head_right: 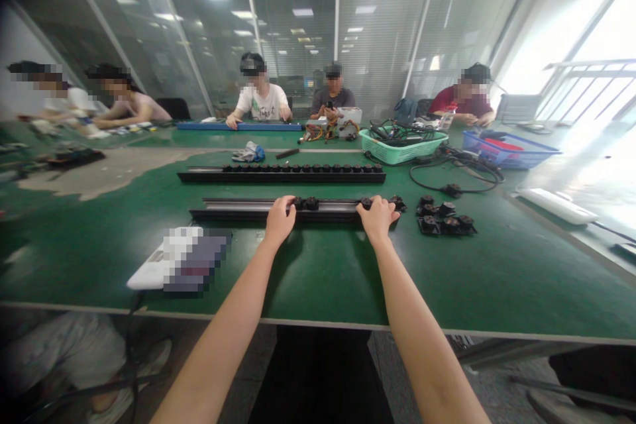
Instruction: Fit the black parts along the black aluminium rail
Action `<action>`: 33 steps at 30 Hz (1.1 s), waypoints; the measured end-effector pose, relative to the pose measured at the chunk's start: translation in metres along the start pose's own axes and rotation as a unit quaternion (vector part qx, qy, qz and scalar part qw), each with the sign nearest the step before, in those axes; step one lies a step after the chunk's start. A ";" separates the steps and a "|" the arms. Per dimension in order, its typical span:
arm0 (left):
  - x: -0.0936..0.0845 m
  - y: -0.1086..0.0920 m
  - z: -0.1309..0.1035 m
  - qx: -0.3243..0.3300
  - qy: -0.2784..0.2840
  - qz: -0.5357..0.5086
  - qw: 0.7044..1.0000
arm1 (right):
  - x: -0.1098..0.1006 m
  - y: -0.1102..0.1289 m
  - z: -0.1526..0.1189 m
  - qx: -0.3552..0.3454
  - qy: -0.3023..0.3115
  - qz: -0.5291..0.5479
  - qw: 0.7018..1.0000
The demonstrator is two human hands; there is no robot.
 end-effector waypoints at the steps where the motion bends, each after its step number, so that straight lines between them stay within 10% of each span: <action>1: 0.000 0.000 0.000 0.000 0.001 0.001 1.000 | 0.000 0.000 0.000 0.001 0.001 -0.001 1.000; 33: 0.000 0.001 0.000 0.000 -0.004 0.002 1.000 | 0.000 -0.007 0.004 0.015 -0.001 -0.001 1.000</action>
Point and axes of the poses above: each hand's wrist, its own z-axis towards the middle knuckle, its own x-axis out of the palm, y = z × x, the point moved 6 cm from there along z, towards the middle knuckle
